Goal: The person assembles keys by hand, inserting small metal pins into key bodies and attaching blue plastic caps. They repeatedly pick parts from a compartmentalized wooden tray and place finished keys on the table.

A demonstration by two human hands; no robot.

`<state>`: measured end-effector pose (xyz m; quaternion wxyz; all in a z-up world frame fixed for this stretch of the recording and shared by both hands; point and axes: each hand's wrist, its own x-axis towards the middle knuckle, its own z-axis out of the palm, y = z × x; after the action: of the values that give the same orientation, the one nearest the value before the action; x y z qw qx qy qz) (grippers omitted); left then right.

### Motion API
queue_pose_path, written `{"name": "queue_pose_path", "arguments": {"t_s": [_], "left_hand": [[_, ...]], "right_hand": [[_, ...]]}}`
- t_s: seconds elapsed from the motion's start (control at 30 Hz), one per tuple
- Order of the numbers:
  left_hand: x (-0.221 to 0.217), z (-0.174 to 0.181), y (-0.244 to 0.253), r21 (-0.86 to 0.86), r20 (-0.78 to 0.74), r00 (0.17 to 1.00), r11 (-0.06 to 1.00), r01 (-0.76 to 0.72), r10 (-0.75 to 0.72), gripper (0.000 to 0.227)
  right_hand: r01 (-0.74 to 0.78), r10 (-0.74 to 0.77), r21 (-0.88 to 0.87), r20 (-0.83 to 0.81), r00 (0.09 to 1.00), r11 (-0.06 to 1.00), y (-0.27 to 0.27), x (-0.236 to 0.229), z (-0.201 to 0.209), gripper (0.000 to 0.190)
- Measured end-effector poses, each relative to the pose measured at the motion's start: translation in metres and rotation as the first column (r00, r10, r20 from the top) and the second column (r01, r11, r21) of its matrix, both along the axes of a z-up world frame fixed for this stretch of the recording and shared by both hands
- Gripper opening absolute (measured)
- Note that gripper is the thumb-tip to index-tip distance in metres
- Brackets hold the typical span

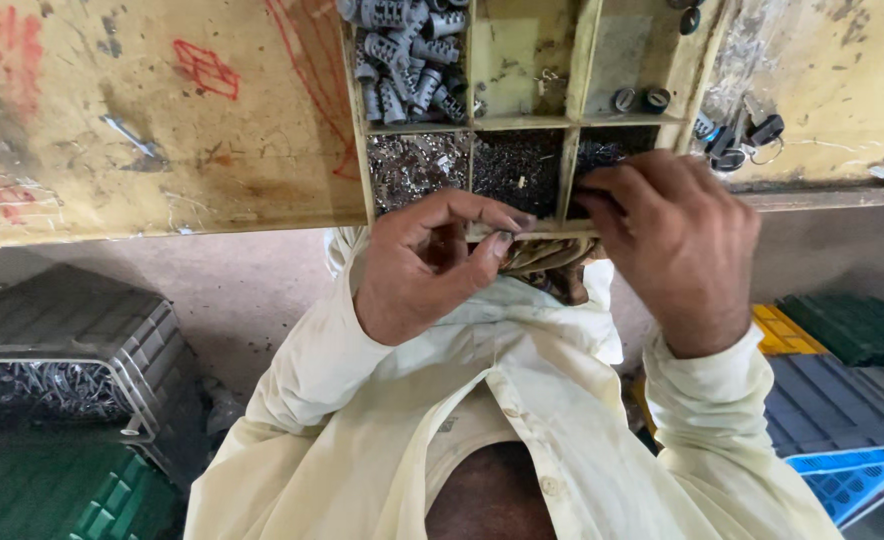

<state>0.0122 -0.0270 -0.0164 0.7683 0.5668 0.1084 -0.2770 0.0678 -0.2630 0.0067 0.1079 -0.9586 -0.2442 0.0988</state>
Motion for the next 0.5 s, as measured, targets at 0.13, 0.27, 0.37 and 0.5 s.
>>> {"name": "queue_pose_path", "arguments": {"t_s": [0.13,0.27,0.37,0.5], "left_hand": [[0.003,0.002,0.002,0.081,0.130,0.991,0.997,0.001,-0.012,0.013],[0.002,0.002,0.000,0.090,0.166,0.986,0.996,0.005,-0.020,0.013],[0.000,-0.004,-0.011,0.053,0.236,0.971,0.998,0.014,-0.026,0.014],[-0.008,-0.019,-0.044,-0.411,-0.108,0.991,0.904,-0.117,0.080,0.019]], "right_hand": [[0.078,-0.075,0.071,-0.032,0.997,0.994,-0.009,-0.009,-0.003,0.013],[0.121,-0.124,0.189,0.001,0.992,0.974,-0.016,-0.012,0.000,0.016],[0.199,-0.190,0.395,-0.062,0.980,0.897,-0.017,-0.018,-0.001,0.020],[0.249,-0.239,0.777,-0.131,0.962,0.578,-0.004,-0.039,-0.014,0.023]]}}
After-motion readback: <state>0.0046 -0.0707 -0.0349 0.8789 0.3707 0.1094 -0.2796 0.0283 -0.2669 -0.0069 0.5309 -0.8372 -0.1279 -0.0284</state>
